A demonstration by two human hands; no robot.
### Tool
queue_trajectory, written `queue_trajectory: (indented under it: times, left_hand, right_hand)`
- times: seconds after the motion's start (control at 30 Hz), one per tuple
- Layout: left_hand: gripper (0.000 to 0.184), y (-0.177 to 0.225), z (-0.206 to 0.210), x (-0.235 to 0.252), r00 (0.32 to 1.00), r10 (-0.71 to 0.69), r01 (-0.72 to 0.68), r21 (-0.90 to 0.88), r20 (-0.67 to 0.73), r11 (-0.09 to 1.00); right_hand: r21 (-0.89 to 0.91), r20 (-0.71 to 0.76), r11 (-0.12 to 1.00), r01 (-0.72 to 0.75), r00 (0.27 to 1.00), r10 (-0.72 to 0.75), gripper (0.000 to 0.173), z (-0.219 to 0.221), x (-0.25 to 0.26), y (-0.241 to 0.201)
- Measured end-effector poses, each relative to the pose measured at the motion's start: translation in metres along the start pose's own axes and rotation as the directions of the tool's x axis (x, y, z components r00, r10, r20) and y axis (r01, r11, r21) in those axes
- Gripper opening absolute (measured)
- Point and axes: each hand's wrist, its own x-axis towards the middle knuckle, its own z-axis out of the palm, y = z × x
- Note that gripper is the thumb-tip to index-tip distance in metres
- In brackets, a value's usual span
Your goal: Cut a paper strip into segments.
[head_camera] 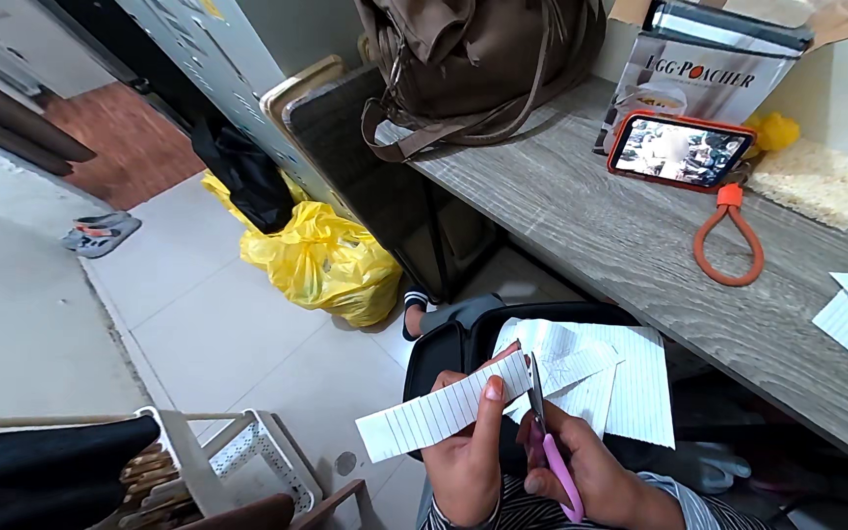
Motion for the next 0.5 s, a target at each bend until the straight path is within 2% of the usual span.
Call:
queue_trajectory:
  times: [0.2, 0.4, 0.5]
  left_hand:
    - [0.008, 0.0003, -0.0005, -0.0010, 0.999, -0.002, 0.002, 0.005, -0.032, 1.000]
    - [0.007, 0.0009, 0.0001, -0.0026, 1.000, -0.007, 0.007, -0.001, -0.016, 1.000]
    - [0.007, 0.0014, 0.0004, -0.0018, 1.000, -0.004, 0.004, -0.007, -0.021, 1.000]
  right_hand:
    - [0.023, -0.057, 1.000, 0.012, 0.998, -0.011, 0.039, 0.0009, -0.0016, 0.0007]
    - [-0.001, 0.018, 1.000, -0.009, 1.000, 0.009, 0.050, 0.0002, -0.0013, -0.0011]
    - [-0.005, -0.007, 1.000, 0.018, 1.000, -0.018, 0.046, 0.0002, -0.0009, 0.0003]
